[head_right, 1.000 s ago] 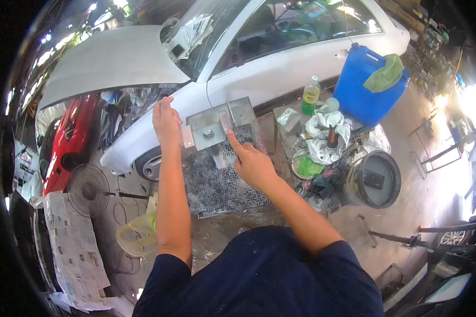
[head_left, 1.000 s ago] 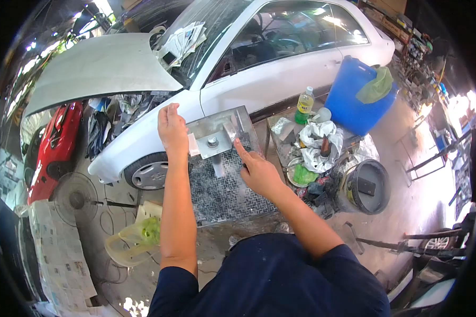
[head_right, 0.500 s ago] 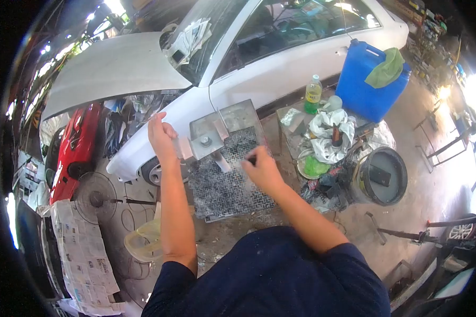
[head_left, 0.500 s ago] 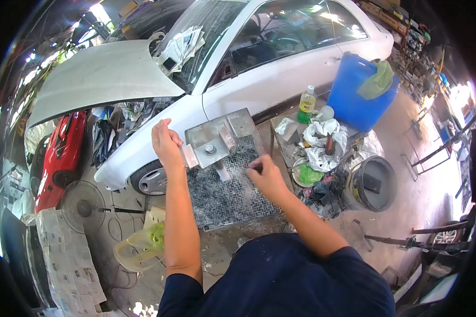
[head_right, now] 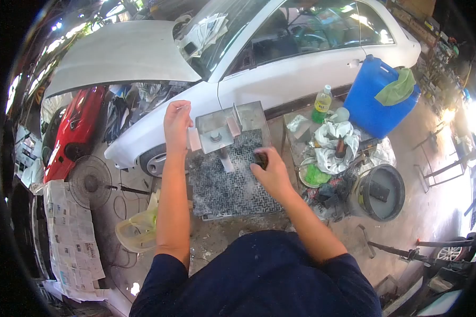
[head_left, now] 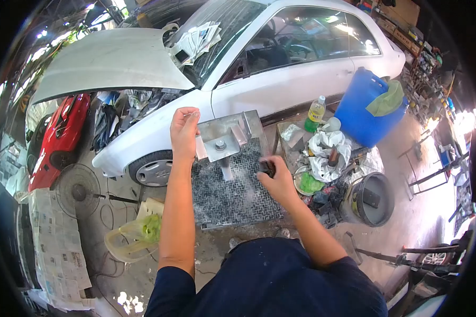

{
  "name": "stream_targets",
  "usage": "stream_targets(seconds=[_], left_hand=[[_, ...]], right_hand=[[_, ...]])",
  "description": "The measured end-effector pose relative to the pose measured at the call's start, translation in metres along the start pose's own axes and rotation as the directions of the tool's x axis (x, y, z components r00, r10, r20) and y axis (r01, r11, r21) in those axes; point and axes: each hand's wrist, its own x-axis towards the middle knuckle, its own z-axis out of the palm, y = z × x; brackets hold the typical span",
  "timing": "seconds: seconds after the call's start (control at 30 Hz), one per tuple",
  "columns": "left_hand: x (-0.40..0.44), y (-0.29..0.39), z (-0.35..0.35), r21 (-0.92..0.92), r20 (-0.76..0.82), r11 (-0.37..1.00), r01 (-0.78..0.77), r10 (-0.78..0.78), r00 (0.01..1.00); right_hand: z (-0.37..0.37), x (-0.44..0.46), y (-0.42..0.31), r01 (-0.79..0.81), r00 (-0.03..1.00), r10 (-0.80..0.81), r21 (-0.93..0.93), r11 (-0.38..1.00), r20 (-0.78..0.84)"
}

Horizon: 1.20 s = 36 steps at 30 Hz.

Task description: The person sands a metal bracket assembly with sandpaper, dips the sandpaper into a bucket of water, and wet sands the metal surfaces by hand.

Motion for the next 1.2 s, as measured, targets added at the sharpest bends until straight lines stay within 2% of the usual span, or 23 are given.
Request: stream_targets(seconds=[0.1,0.13,0.23,0.33,0.43,0.53,0.63,0.73,0.83,0.93,1.03,1.2], left_hand=[[0.003,-0.001,0.003,0.005,0.019,1.000,-0.003,0.003,1.000],[0.003,-0.003,0.003,0.002,0.019,1.000,-0.005,0.005,1.000],[-0.001,-0.007,-0.002,-0.131,0.053,0.989,-0.064,0.072,0.996],[-0.003,-0.014,-0.005,-0.240,0.044,0.962,-0.133,0.147,0.988],[-0.003,-0.017,-0.007,-0.197,0.049,0.963,-0.186,0.199,0.979],[-0.008,-0.018,-0.005,-0.161,0.074,0.947,-0.279,0.294,0.953],[-0.011,-0.018,-0.004,-0.112,0.121,0.939,-0.327,0.339,0.933],[-0.009,-0.022,-0.006,-0.120,0.142,0.931,-0.344,0.359,0.922],[-0.002,-0.027,-0.013,-0.144,0.155,0.911,-0.386,0.406,0.901],[-0.012,-0.026,-0.014,-0.066,0.188,0.907,-0.416,0.421,0.888],[-0.028,-0.017,-0.008,0.279,0.258,0.832,-0.480,0.416,0.872],[-0.035,-0.026,-0.011,0.358,0.264,0.800,-0.482,0.409,0.874]], right_hand=[[0.015,0.019,-0.021,0.385,0.919,-0.393,-0.217,0.897,0.008],[0.019,0.023,-0.024,0.397,0.911,-0.411,-0.237,0.886,-0.010],[0.028,0.036,-0.029,0.389,0.908,-0.416,-0.277,0.879,-0.044],[0.030,0.037,-0.037,0.308,0.944,-0.328,-0.259,0.915,-0.037],[0.033,0.036,-0.045,0.180,0.980,-0.194,-0.227,0.957,-0.038],[0.034,0.037,-0.043,0.202,0.974,-0.222,-0.296,0.934,-0.036],[0.030,0.037,-0.052,0.109,0.992,-0.122,-0.345,0.932,-0.014],[0.017,0.033,-0.054,0.105,0.991,-0.064,-0.392,0.914,0.116],[0.008,0.027,-0.039,0.193,0.959,-0.095,-0.369,0.909,0.268],[0.010,0.035,-0.018,0.241,0.950,-0.137,-0.382,0.892,0.281],[0.016,0.039,-0.008,0.277,0.956,-0.202,-0.430,0.859,0.212],[0.009,0.038,-0.014,0.290,0.957,-0.257,-0.496,0.818,0.136]])
